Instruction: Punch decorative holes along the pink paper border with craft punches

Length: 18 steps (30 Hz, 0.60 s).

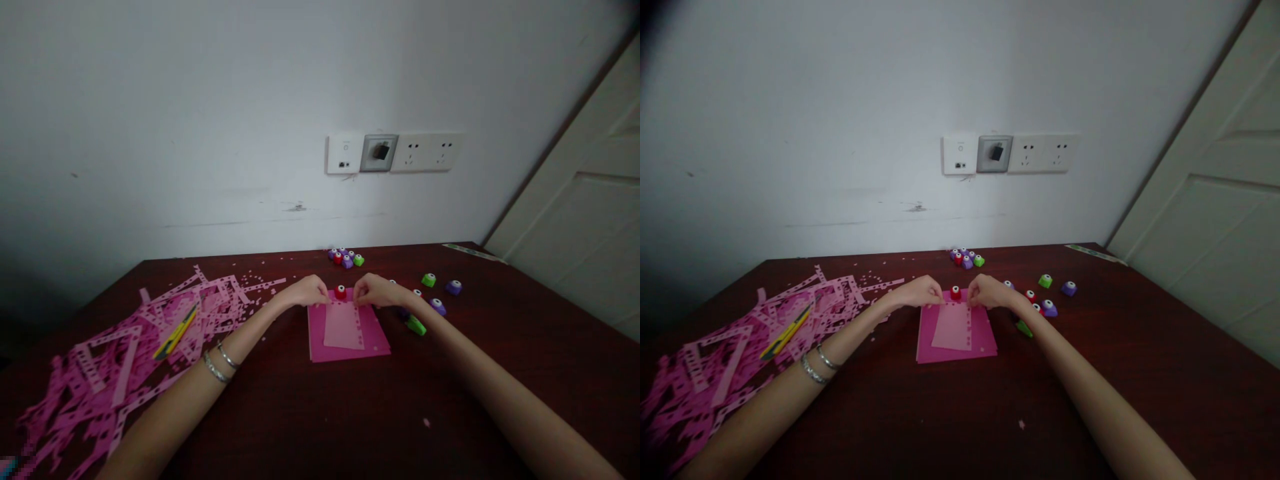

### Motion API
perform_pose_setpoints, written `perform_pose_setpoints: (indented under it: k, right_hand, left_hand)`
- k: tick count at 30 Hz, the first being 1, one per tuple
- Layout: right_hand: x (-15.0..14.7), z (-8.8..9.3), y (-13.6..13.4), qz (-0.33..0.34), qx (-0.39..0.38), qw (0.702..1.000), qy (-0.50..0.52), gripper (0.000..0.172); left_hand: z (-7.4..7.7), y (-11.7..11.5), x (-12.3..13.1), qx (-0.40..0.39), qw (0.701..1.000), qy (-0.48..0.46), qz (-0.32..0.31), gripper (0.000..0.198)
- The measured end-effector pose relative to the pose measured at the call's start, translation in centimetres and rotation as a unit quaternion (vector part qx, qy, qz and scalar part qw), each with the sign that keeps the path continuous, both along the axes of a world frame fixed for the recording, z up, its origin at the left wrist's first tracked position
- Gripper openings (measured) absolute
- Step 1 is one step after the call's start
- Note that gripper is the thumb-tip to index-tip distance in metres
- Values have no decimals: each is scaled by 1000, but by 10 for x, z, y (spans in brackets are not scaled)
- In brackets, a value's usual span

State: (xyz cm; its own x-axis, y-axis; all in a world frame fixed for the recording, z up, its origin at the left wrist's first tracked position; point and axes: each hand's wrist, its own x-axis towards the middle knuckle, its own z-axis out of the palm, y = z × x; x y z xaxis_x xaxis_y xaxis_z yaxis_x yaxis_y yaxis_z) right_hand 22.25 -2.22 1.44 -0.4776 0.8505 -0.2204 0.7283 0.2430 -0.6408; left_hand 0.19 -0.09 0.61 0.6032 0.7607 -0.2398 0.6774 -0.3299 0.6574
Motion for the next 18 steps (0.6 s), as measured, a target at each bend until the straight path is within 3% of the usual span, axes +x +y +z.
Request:
perform_pose_setpoints:
  k: [9, 13, 18]
  right_hand:
    - [2, 5, -3, -19, -20, 999, -19, 14]
    - [-3, 3, -2, -54, 88, 994, -20, 18]
    - [-13, -16, 2, -7, 207, 978, 26, 41]
  left_hand:
    - [8, -6, -1, -21, 999, 34, -15, 27]
    - [12, -6, -3, -19, 999, 27, -11, 25]
    - [13, -2, -6, -3, 1000, 24, 8, 19]
